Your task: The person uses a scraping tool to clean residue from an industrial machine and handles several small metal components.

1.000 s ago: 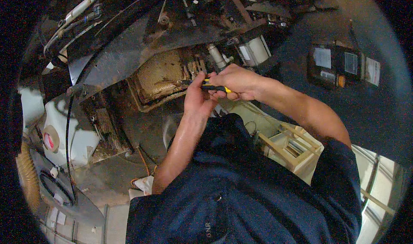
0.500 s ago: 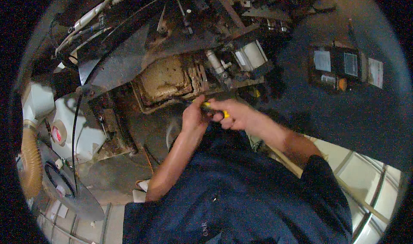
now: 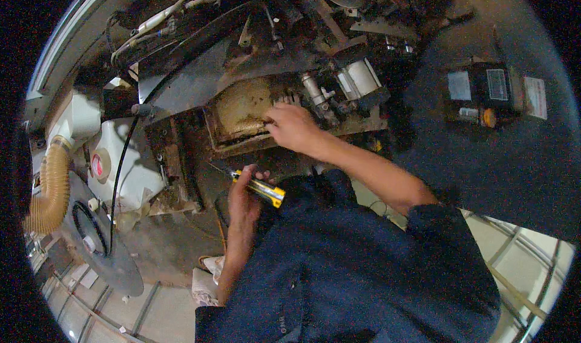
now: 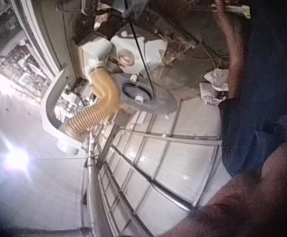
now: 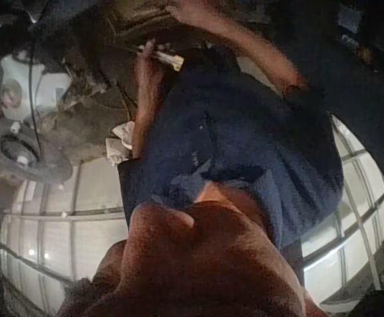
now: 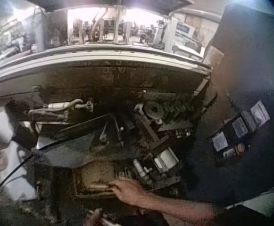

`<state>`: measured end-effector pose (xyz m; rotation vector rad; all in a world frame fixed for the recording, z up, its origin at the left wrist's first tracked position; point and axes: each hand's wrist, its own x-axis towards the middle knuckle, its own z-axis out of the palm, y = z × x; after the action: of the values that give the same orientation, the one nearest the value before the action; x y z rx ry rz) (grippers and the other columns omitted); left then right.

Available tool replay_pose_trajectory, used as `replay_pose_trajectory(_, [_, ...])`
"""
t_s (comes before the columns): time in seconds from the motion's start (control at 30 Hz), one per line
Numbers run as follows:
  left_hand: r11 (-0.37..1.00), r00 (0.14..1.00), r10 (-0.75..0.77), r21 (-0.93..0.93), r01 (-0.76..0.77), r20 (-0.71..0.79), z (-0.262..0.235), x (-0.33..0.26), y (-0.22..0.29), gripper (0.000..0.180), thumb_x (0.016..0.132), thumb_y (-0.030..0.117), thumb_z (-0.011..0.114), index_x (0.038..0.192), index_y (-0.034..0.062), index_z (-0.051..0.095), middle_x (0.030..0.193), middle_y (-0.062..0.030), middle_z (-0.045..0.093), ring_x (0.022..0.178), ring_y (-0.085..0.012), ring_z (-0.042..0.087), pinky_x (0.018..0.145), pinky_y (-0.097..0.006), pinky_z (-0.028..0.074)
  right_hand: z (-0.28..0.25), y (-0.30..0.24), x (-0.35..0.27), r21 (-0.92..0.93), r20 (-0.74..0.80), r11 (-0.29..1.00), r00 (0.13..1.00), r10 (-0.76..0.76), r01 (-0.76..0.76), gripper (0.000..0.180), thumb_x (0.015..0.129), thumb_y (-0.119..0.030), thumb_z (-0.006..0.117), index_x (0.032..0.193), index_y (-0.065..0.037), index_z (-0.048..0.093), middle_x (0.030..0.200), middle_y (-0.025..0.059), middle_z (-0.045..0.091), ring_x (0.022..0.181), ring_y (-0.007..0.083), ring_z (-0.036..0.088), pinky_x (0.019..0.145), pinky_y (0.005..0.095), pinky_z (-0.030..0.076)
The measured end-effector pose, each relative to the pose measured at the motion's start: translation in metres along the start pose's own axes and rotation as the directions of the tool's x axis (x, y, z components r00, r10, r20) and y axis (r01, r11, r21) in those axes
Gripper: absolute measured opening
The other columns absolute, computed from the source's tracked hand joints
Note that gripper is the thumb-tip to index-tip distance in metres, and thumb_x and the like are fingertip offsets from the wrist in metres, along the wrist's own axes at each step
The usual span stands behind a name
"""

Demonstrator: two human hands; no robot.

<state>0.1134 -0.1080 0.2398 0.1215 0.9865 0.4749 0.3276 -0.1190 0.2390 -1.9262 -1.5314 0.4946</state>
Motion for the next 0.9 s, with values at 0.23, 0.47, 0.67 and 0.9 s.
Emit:
replay_pose_trajectory(0.23, [0.993, 0.988, 0.120, -0.007, -0.122, -0.096, -0.029, -0.019, -0.001, 0.020, 0.091, 0.016, 0.061, 0.102, -0.0001, 0.056, 0.076, -0.0113, 0.060, 0.082, -0.0277, 0.062, 0.074, -0.046, 0.054, 0.059, 0.013, 0.057, -0.304, 0.327, 0.951, 0.944, 0.042, 0.063, 0.021, 0.077, -0.018, 0.065, 0.085, 0.001, 0.061, 0.082, 0.0152, 0.059, 0.081, 0.0383, 0.059, 0.072, 0.0472, 0.049])
replay_pose_trajectory(0.47, [0.988, 0.992, 0.118, -0.092, -0.122, -0.043, -0.039, -0.015, 0.001, 0.014, 0.093, 0.014, 0.056, 0.098, 0.0003, 0.055, 0.075, -0.0099, 0.058, 0.079, -0.0280, 0.060, 0.075, -0.047, 0.053, 0.036, -0.002, 0.041, -0.102, 0.138, 0.984, 0.982, -0.131, 0.146, 0.021, 0.078, -0.022, 0.065, 0.082, -0.002, 0.066, 0.078, 0.0179, 0.062, 0.074, 0.0355, 0.062, 0.066, 0.0434, 0.050])
replay_pose_trajectory(0.67, [0.992, 0.991, 0.130, 0.001, -0.130, -0.028, -0.032, -0.008, 0.025, 0.013, 0.094, 0.014, 0.054, 0.097, 0.0008, 0.054, 0.075, -0.0103, 0.055, 0.079, -0.0285, 0.059, 0.071, -0.048, 0.053, -0.111, -0.104, 0.098, 0.043, -0.429, 0.881, 0.805, -0.410, 0.472, 0.012, 0.074, -0.001, 0.073, 0.084, 0.002, 0.067, 0.077, 0.0140, 0.064, 0.067, 0.0261, 0.062, 0.058, 0.0330, 0.048])
replay_pose_trajectory(0.9, [0.997, 0.996, 0.081, -0.013, -0.081, 0.040, -0.009, 0.008, 0.027, 0.013, 0.093, 0.014, 0.056, 0.096, 0.0009, 0.053, 0.074, -0.0111, 0.054, 0.078, -0.0297, 0.059, 0.073, -0.050, 0.053, -0.331, -0.118, 0.333, -0.636, -0.431, 0.772, 0.836, -0.340, -0.014, 0.031, 0.076, -0.023, 0.068, 0.067, 0.007, 0.064, 0.065, 0.0199, 0.063, 0.058, 0.0285, 0.061, 0.054, 0.0417, 0.046])
